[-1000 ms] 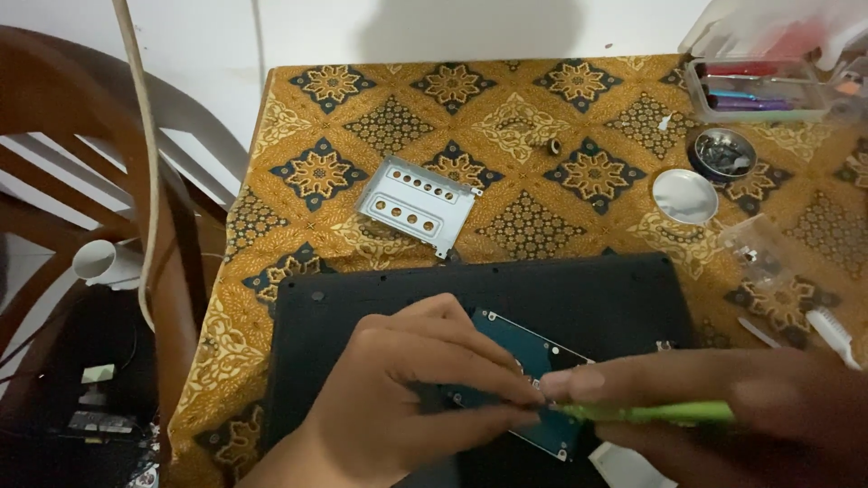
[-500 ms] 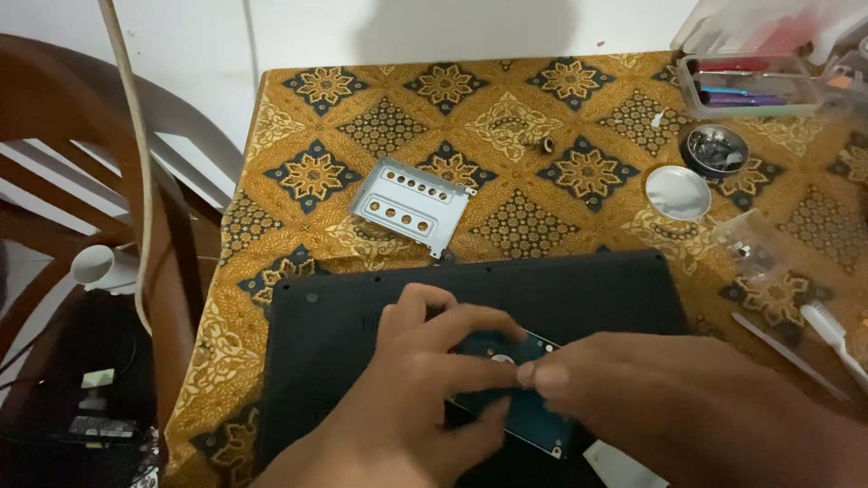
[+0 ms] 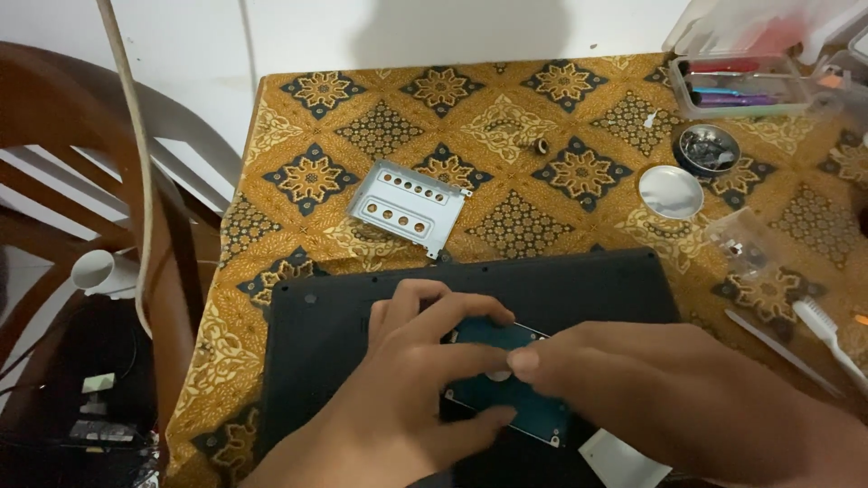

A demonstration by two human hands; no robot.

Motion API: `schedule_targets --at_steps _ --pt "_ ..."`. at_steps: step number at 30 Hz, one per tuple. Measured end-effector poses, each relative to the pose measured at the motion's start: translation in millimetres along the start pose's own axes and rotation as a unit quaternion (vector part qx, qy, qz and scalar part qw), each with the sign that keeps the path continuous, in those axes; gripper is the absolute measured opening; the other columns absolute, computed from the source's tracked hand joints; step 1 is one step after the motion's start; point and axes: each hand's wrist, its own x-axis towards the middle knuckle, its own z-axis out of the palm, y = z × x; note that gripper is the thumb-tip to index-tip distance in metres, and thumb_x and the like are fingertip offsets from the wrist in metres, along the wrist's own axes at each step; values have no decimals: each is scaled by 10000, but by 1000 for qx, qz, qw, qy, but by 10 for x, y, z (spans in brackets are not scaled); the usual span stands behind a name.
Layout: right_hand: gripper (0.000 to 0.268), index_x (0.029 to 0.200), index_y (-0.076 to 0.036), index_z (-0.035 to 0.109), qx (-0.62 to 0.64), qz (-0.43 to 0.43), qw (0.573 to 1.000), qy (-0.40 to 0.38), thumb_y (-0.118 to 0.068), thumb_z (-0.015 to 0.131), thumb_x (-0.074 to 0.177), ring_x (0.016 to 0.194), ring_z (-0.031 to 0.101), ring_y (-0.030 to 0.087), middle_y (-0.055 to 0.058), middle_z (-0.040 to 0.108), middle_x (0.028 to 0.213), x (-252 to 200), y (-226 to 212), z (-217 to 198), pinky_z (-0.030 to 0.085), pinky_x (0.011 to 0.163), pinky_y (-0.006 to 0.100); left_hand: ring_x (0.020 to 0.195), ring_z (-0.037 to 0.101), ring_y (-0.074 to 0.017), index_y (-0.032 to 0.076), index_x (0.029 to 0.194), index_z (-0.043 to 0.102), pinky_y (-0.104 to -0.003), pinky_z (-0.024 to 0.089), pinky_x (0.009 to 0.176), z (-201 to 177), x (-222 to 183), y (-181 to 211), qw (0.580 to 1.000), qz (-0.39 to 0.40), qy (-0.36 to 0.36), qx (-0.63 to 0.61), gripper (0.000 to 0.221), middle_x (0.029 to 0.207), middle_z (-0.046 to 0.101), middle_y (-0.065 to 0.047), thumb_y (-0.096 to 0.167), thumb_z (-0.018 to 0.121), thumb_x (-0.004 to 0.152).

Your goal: Removing a hard drive from a laptop and then detaching it from its mounting bracket using a screwdriver.

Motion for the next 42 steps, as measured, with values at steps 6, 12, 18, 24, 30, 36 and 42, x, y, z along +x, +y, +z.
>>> schedule_targets --at_steps 6,12,18,24,30,36,42 --pt "916 1595 -329 360 52 -9 999 11 -779 662 857 1357 751 296 58 676 1529 10 129 25 611 931 525 1279 430 -347 249 1236 744 -585 305 913 -17 7 -14 1000 -10 -1 -9 439 1371 625 -6 392 823 827" --pt "683 1518 -454 474 -128 62 990 25 -294 721 901 1105 836 215 -122 730 1463 45 204 30 699 690 490 1310 415 -334 163 1382 658 -623 293 944 -48 11 -43 998 -37 -43 2 739 1465 564 -53 534 825 765" --pt "874 1559 -266 419 -42 -56 997 35 -780 585 872 1188 786 300 98 699 1338 98 28 48 546 879 506 1289 444 -310 182 1382 666 -609 293 960 -38 7 -44 999 -25 -21 6 743 1425 611 -35 581 783 766" --pt "915 1598 -274 321 -32 -59 998 -16 -760 608 878 1235 731 334 105 630 1440 107 -47 11 546 826 530 1277 468 -315 197 1385 667 -615 302 956 -41 14 -41 999 -29 -16 0 762 1434 624 -23 601 778 748" --pt "506 1444 -165 451 -138 -159 967 144 -191 680 994 902 714 261 103 703 1088 214 87 170 574 752 404 1238 484 -273 215 1379 641 -538 321 951 -26 -8 -52 1000 -9 2 2 719 1393 619 1 608 742 786" --pt "396 1352 -175 501 -158 -126 967 153 -221 670 997 838 656 254 97 656 1034 221 182 298 536 709 417 1269 467 -293 183 1400 642 -581 289 985 -55 -22 -21 1000 -27 -13 -3 783 1429 610 -26 616 747 757" --pt "513 1478 -286 447 -81 -46 994 56 -148 587 1004 763 732 183 38 715 1115 184 105 194 563 639 353 1248 478 -280 189 1389 654 -578 290 982 -73 -17 2 999 -26 -12 -15 783 1404 624 -19 634 726 748"
